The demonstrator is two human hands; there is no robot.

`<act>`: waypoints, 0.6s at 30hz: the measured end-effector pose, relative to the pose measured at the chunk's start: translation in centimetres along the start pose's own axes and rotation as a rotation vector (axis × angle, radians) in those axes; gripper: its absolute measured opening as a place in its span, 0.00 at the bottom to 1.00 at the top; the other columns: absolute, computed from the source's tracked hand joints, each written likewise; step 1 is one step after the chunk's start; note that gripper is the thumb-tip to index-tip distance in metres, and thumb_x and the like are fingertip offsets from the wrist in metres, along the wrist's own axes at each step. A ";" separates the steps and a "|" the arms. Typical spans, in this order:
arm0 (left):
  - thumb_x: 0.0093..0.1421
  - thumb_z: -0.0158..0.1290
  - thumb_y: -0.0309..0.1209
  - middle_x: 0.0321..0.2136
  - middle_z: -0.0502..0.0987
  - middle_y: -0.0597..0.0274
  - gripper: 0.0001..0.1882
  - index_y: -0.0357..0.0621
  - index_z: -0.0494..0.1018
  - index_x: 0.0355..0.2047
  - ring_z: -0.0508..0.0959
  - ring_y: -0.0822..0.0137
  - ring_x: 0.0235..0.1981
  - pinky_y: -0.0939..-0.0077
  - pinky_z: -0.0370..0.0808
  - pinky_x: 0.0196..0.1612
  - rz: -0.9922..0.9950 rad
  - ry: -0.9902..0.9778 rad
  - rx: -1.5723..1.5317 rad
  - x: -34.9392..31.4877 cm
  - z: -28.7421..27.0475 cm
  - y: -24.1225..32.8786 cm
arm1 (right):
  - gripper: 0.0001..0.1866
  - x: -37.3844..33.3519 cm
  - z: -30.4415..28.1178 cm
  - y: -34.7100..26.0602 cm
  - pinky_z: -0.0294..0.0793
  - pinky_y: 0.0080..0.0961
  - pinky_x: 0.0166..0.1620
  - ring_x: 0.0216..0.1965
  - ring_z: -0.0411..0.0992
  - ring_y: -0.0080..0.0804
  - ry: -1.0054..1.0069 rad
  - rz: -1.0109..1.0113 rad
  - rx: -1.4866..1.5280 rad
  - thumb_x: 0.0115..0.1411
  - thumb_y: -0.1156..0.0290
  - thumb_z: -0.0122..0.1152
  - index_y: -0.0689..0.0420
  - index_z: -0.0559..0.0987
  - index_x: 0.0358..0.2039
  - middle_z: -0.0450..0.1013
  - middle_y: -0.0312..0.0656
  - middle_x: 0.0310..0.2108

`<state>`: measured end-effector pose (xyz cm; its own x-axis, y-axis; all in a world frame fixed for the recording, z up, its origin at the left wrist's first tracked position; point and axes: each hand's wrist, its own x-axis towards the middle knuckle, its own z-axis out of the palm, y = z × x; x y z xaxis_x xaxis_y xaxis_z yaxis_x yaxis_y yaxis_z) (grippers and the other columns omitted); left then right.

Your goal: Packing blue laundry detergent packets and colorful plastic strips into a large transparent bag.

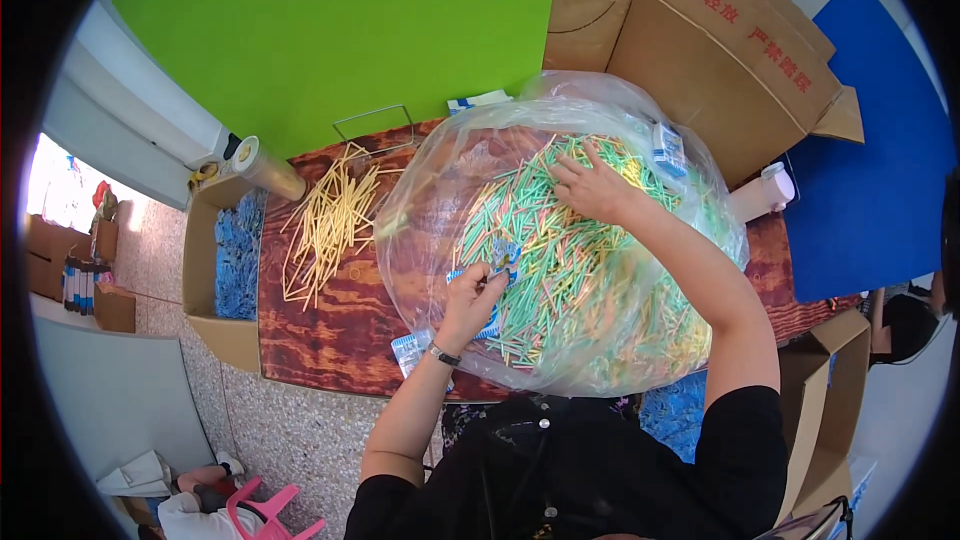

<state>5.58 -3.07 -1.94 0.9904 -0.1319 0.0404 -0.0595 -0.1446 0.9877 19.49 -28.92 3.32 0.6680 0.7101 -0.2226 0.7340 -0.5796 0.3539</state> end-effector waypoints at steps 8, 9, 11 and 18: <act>0.62 0.56 0.31 0.19 0.63 0.76 0.11 0.40 0.69 0.26 0.60 0.84 0.22 0.83 0.57 0.23 -0.018 -0.033 0.000 -0.6 -0.2 0.4 | 0.12 -0.2 -1.6 -2.4 0.41 0.75 0.61 0.69 0.47 0.52 -0.132 0.225 0.018 0.58 0.64 0.53 0.54 0.83 0.35 0.57 0.45 0.65; 0.62 0.55 0.31 0.21 0.66 0.77 0.08 0.39 0.73 0.30 0.62 0.83 0.23 0.84 0.58 0.25 -0.052 -0.058 -0.021 -0.7 -0.2 0.2 | 0.11 0.0 -2.0 -2.7 0.40 0.78 0.60 0.69 0.46 0.56 -0.150 0.229 -0.027 0.58 0.64 0.54 0.53 0.83 0.34 0.55 0.46 0.66; 0.63 0.55 0.30 0.21 0.65 0.77 0.08 0.39 0.73 0.30 0.62 0.83 0.24 0.84 0.58 0.26 -0.031 -0.075 0.001 -0.8 -0.1 0.3 | 0.12 -0.1 -2.7 -3.2 0.42 0.79 0.59 0.68 0.46 0.57 -0.121 0.247 -0.047 0.57 0.63 0.55 0.52 0.84 0.36 0.55 0.46 0.66; 0.62 0.56 0.31 0.21 0.63 0.77 0.11 0.40 0.69 0.25 0.60 0.83 0.23 0.84 0.57 0.25 -0.010 -0.046 -0.006 -1.1 -0.2 -0.7 | 0.07 -1.1 -1.9 -3.2 0.44 0.78 0.59 0.68 0.47 0.56 0.176 0.428 0.155 0.53 0.67 0.58 0.53 0.83 0.27 0.56 0.47 0.65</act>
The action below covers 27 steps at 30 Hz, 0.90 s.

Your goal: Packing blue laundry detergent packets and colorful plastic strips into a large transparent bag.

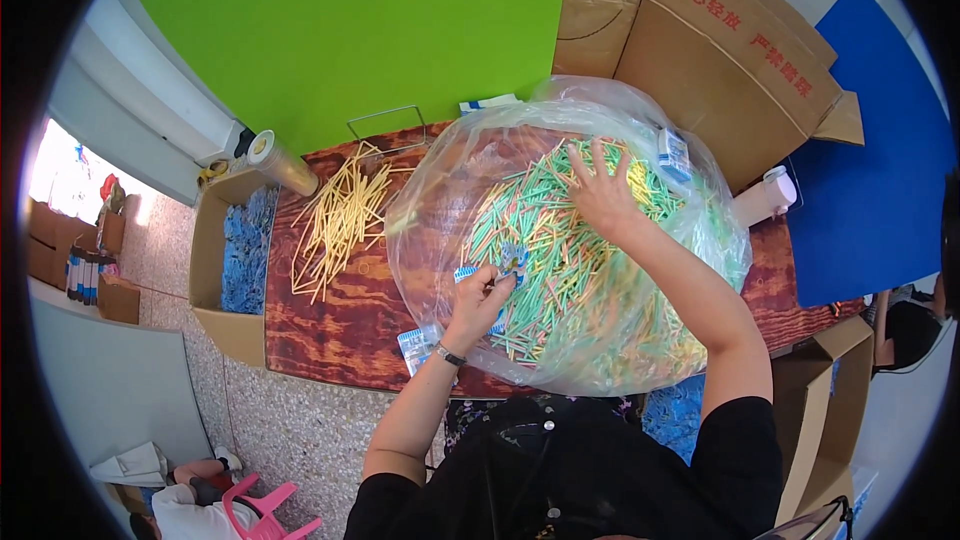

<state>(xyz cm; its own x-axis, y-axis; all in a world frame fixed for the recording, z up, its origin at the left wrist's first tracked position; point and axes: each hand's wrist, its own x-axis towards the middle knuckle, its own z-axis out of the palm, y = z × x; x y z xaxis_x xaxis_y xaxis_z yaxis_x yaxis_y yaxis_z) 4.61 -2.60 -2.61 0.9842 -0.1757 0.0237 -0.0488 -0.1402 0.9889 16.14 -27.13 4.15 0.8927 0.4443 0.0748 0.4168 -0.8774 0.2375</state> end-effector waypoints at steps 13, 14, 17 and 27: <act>0.60 0.57 0.31 0.16 0.61 0.74 0.14 0.40 0.66 0.22 0.58 0.82 0.19 0.81 0.56 0.21 0.029 0.062 0.004 0.2 0.7 0.1 | 0.12 -0.7 0.3 3.5 0.45 0.65 0.65 0.64 0.58 0.42 -0.070 -0.287 -0.112 0.58 0.69 0.52 0.57 0.79 0.39 0.71 0.46 0.51; 0.60 0.57 0.31 0.16 0.61 0.75 0.14 0.40 0.67 0.23 0.59 0.82 0.20 0.81 0.57 0.22 0.001 0.064 -0.026 0.3 0.8 -0.5 | 0.11 -0.9 -0.4 4.0 0.52 0.61 0.63 0.59 0.63 0.43 -0.120 -0.273 0.012 0.59 0.68 0.52 0.58 0.77 0.39 0.72 0.48 0.48; 0.60 0.57 0.31 0.17 0.62 0.75 0.13 0.40 0.67 0.23 0.59 0.81 0.21 0.81 0.57 0.22 -0.019 0.065 -0.067 0.5 1.0 -0.6 | 0.12 -1.2 -3.4 4.1 0.65 0.52 0.53 0.49 0.71 0.47 -0.317 -0.141 0.307 0.62 0.65 0.51 0.60 0.72 0.39 0.75 0.51 0.40; 0.66 0.49 0.29 0.44 0.76 0.66 0.13 0.37 0.71 0.49 0.74 0.74 0.45 0.74 0.70 0.52 -0.059 -0.112 -0.739 5.0 3.9 4.1 | 0.13 -2.8 -2.2 4.2 0.71 0.37 0.39 0.35 0.73 0.43 -0.442 -0.291 0.963 0.68 0.62 0.48 0.60 0.68 0.39 0.72 0.51 0.31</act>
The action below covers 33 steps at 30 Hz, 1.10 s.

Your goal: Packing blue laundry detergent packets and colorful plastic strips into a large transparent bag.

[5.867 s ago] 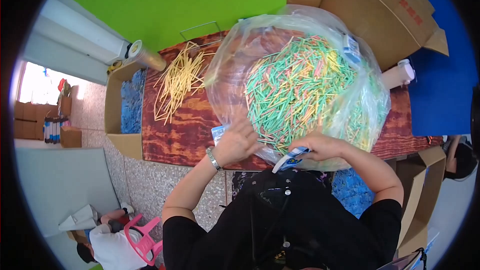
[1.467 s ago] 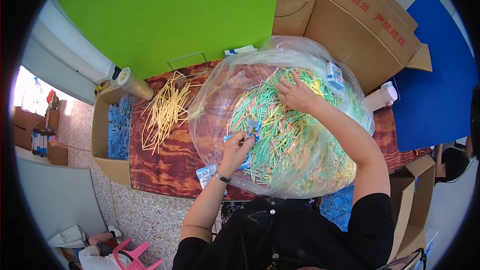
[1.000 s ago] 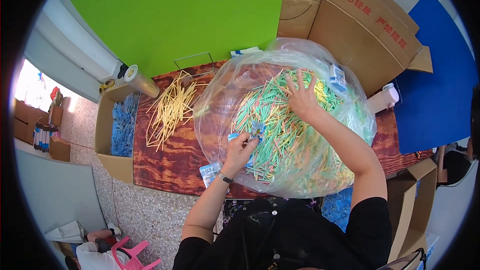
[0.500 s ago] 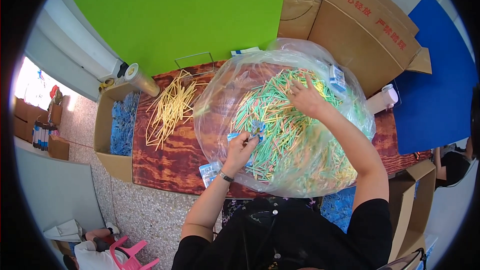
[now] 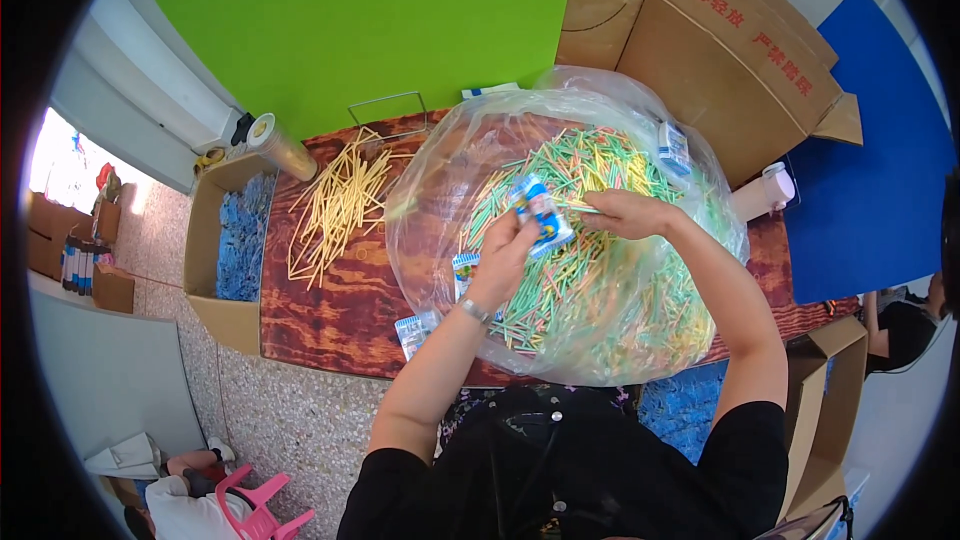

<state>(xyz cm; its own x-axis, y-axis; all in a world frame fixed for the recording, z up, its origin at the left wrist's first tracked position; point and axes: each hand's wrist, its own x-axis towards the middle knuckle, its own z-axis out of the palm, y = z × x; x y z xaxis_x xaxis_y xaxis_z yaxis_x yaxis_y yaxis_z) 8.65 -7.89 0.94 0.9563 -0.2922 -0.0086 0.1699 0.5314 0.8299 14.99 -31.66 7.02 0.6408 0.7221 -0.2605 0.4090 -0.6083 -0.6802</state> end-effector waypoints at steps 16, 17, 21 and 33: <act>0.65 0.51 0.32 0.21 0.62 0.70 0.16 0.42 0.61 0.23 0.66 0.82 0.18 0.83 0.73 0.16 0.076 0.212 0.464 -3.3 -2.6 -1.8 | 0.05 2.5 5.9 -0.3 0.66 0.39 0.24 0.33 0.75 0.35 -0.082 0.523 -1.235 0.53 0.68 0.56 0.50 0.79 0.30 0.75 0.37 0.29; 0.66 0.51 0.30 0.21 0.62 0.71 0.15 0.42 0.60 0.23 0.68 0.83 0.21 0.80 0.79 0.22 0.024 0.197 0.447 -3.6 -2.4 -1.6 | 0.06 2.7 6.2 -0.3 0.66 0.39 0.23 0.32 0.75 0.35 -0.095 0.516 -1.278 0.53 0.68 0.56 0.50 0.79 0.31 0.75 0.37 0.29; 0.66 0.50 0.28 0.23 0.63 0.71 0.13 0.43 0.61 0.24 0.69 0.83 0.25 0.80 0.81 0.27 -0.003 0.202 0.350 -3.8 -3.4 -2.0 | 0.08 1.3 5.1 -0.1 0.69 0.47 0.36 0.35 0.75 0.37 -0.038 0.467 -1.325 0.57 0.67 0.53 0.51 0.79 0.35 0.76 0.38 0.30; 0.64 0.51 0.24 0.24 0.66 0.71 0.10 0.39 0.63 0.26 0.70 0.82 0.27 0.76 0.83 0.35 0.020 0.165 0.320 -4.4 -3.3 -1.3 | 0.14 -2.8 -0.3 -1.3 0.63 0.59 0.57 0.44 0.73 0.43 0.102 0.313 -0.926 0.61 0.67 0.55 0.56 0.71 0.46 0.74 0.46 0.37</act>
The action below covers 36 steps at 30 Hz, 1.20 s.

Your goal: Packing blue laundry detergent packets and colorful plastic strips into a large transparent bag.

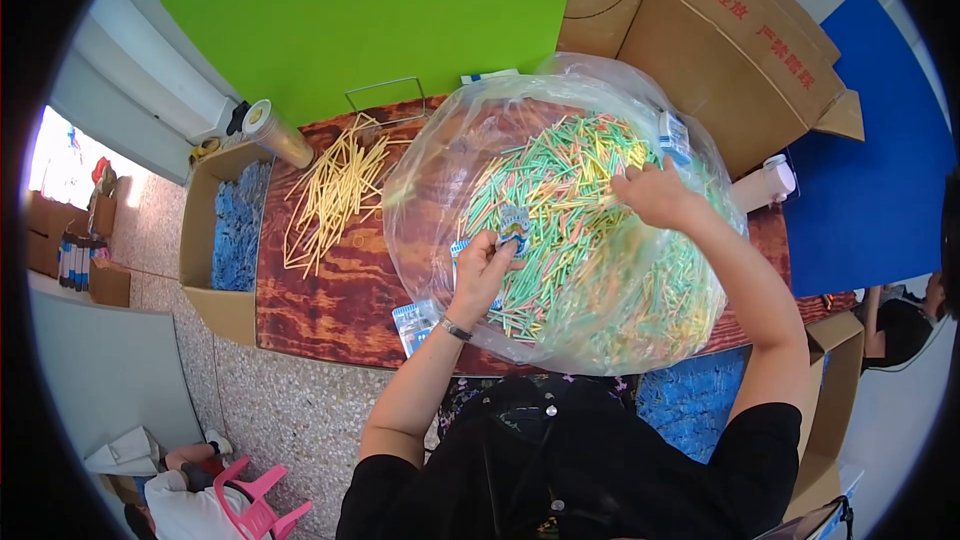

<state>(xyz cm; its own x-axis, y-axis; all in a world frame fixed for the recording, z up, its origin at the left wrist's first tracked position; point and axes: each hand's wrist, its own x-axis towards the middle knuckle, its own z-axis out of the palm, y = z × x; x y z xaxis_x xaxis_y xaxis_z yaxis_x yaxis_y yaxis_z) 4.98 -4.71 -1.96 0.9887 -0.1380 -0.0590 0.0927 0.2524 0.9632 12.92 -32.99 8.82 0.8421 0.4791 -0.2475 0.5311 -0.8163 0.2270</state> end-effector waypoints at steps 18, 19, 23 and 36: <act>0.54 0.63 0.25 0.19 0.74 0.69 0.09 0.38 0.71 0.25 0.72 0.82 0.21 0.83 0.66 0.22 0.282 0.182 0.508 0.0 1.0 2.4 | 0.17 0.3 -9.6 -2.2 0.72 0.27 0.33 0.28 0.72 0.27 -0.412 -0.320 1.137 0.70 0.54 0.44 0.56 0.71 0.40 0.71 0.36 0.27; 0.54 0.63 0.25 0.19 0.74 0.69 0.09 0.38 0.71 0.25 0.72 0.82 0.21 0.83 0.66 0.22 0.280 0.186 0.511 -0.1 1.1 2.5 | 0.17 0.6 -9.9 -2.8 0.72 0.29 0.32 0.27 0.73 0.30 -0.316 -0.396 1.002 0.70 0.55 0.45 0.58 0.70 0.41 0.71 0.38 0.27; 0.54 0.62 0.23 0.21 0.76 0.65 0.07 0.37 0.73 0.28 0.73 0.80 0.21 0.83 0.67 0.22 0.441 0.221 0.598 0.1 1.0 2.4 | 0.18 1.8 -10.5 -3.8 0.73 0.34 0.33 0.28 0.74 0.35 -0.325 -0.466 0.909 0.69 0.56 0.46 0.59 0.69 0.42 0.72 0.45 0.27; 0.55 0.60 0.21 0.22 0.76 0.61 0.07 0.37 0.74 0.34 0.76 0.77 0.22 0.82 0.72 0.26 0.409 0.140 0.488 -0.2 -0.1 1.5 | 0.17 2.7 -12.1 -4.1 0.74 0.39 0.34 0.31 0.77 0.42 -0.443 -0.393 0.764 0.67 0.57 0.49 0.59 0.72 0.42 0.74 0.50 0.28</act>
<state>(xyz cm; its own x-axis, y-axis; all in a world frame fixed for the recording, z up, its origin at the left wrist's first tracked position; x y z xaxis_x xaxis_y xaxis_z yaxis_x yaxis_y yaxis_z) 4.92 -4.18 -0.54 0.9419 0.0112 0.3356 -0.3259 -0.2101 0.9218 14.10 -24.42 18.62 0.4227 0.7252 -0.5435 0.4315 -0.6884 -0.5830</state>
